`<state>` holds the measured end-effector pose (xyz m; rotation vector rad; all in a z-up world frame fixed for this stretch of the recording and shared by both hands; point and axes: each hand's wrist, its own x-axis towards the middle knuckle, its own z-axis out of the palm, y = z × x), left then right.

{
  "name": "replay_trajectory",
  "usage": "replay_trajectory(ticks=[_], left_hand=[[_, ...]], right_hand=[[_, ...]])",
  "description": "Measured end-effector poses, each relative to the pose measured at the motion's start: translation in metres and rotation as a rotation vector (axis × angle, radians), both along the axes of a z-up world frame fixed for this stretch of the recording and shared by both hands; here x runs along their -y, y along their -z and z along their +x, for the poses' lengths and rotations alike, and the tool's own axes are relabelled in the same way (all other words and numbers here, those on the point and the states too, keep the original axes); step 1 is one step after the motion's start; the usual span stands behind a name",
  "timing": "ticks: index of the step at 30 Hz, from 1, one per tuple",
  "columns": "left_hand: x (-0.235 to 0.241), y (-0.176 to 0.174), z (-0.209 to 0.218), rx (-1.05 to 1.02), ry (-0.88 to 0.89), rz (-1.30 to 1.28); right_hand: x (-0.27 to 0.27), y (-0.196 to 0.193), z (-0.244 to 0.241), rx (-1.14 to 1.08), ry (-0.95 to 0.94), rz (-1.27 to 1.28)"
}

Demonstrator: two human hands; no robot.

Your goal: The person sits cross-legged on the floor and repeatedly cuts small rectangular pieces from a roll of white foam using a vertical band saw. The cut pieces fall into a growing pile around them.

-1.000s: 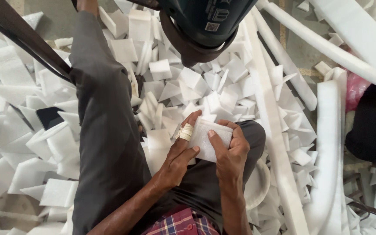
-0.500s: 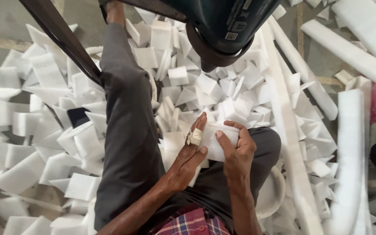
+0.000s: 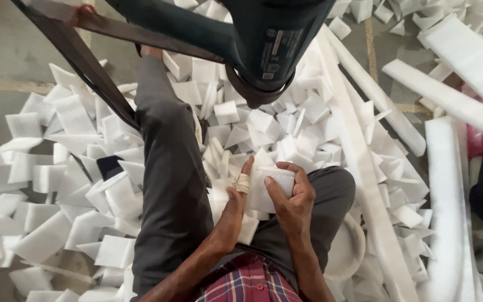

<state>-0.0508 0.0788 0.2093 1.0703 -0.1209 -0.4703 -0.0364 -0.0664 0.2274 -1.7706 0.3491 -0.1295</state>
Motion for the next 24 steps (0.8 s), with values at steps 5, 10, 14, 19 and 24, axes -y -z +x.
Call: replay_trajectory(ticks=[5, 10, 14, 19, 24], left_hand=[[0.0, -0.004, 0.005, -0.263, -0.051, -0.28], [-0.002, -0.003, 0.012, -0.219, -0.056, -0.224], [-0.006, -0.004, 0.021, -0.18, -0.005, -0.188], [-0.012, -0.007, 0.033, -0.071, 0.02, 0.051], [-0.009, -0.002, 0.055, -0.278, -0.02, -0.298]], right_hand=[[-0.009, -0.004, 0.004, -0.015, 0.049, 0.091], [-0.014, -0.012, 0.013, -0.025, 0.052, 0.021], [-0.014, -0.023, 0.021, -0.071, 0.049, -0.045], [-0.018, -0.032, 0.034, 0.018, -0.025, -0.131], [-0.021, -0.037, 0.052, -0.03, 0.016, -0.202]])
